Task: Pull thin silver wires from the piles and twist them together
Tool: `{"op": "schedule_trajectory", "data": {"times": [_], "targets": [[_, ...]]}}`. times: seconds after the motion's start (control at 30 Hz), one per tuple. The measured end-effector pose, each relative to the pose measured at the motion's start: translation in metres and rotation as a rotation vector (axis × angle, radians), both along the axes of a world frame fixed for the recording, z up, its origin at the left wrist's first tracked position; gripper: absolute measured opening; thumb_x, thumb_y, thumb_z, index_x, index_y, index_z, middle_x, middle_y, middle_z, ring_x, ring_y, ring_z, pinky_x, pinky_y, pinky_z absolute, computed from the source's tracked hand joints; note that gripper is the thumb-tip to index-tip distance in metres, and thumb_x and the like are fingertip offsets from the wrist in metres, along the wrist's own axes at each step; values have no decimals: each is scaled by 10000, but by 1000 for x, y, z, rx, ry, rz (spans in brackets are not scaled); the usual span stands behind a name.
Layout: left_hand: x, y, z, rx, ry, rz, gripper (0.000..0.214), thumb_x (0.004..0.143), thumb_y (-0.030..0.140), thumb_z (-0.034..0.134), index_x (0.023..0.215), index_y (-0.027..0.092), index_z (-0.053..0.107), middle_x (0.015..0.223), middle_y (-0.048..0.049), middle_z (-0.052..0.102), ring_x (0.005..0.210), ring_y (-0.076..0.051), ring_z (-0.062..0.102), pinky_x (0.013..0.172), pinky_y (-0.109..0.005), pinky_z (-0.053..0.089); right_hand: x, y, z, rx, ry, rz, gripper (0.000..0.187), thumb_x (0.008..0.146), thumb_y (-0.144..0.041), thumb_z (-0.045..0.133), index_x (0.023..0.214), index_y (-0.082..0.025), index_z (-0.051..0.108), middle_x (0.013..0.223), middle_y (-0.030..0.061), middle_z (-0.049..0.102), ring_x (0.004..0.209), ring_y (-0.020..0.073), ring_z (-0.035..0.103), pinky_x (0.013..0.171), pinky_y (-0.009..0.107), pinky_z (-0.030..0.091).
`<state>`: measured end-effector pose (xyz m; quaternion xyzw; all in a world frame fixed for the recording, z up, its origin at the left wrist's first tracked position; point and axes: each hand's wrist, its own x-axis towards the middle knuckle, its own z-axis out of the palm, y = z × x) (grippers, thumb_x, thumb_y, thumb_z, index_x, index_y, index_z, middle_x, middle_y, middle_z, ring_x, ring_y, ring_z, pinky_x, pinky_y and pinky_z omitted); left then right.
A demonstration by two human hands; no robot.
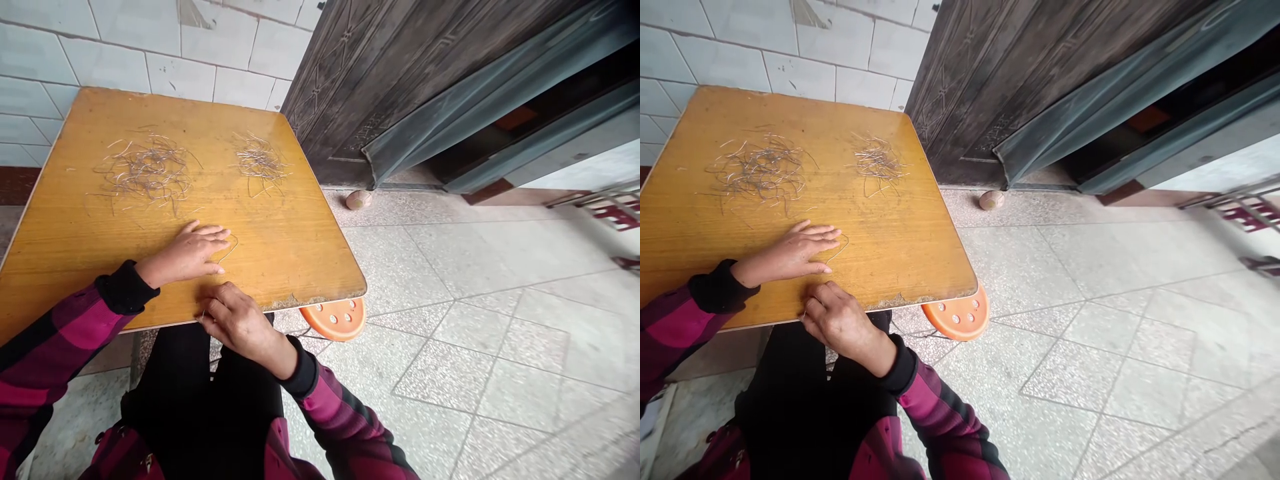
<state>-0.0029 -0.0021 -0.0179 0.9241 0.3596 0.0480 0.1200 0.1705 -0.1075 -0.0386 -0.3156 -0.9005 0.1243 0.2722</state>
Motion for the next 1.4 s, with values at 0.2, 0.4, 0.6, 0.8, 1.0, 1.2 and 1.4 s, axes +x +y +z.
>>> {"op": "schedule_trajectory", "data": {"times": [0.2,0.4,0.6,0.8,1.0,1.2,1.4], "targets": [[-4,1,1,-20,27,-47,549,921,398,554,1434,237,443,1547,-99,385,1463,-234,281,1189,-483,111,1,3,2,-18,24,35,136,939,-219,531,963,-134,634,963,112,658,894,205,597,804,350,550],[-7,4,1,-52,53,-72,618,921,413,560,1476,217,373,1568,-115,337,1481,-243,233,1191,-499,82,11,-2,-1,-70,112,6,209,942,-180,523,1124,-134,615,1141,146,640,1051,211,623,882,369,567],[-9,5,0,-50,79,-97,683,905,447,572,1500,227,320,1587,-116,296,1491,-246,197,1193,-487,50,18,-6,1,-91,128,7,266,945,-159,526,1193,-131,617,1155,150,649,1067,221,632,889,378,582],[-8,4,4,-54,104,-106,668,918,422,566,1502,226,307,1584,-128,298,1491,-253,197,1186,-501,73,32,1,7,-78,115,-58,288,946,-125,502,1206,-138,627,1091,146,660,975,208,637,810,354,583],[-6,3,5,-31,80,-109,647,921,409,570,1494,242,321,1576,-126,320,1482,-253,226,1183,-496,90,43,12,9,-124,28,-200,226,929,-125,487,1022,-147,692,929,97,657,810,180,629,716,316,537],[-6,4,4,-44,92,-103,661,913,395,589,1493,221,325,1575,-133,320,1483,-256,222,1182,-509,92,48,35,12,-231,-35,-148,201,929,-140,525,921,-158,724,821,50,628,701,122,594,631,233,456],[-7,5,0,-23,72,-111,658,922,423,566,1500,227,320,1564,-129,347,1479,-249,232,1185,-485,87,54,78,19,-397,16,31,186,874,-110,586,771,-185,721,790,0,647,718,94,601,672,216,445]]}}
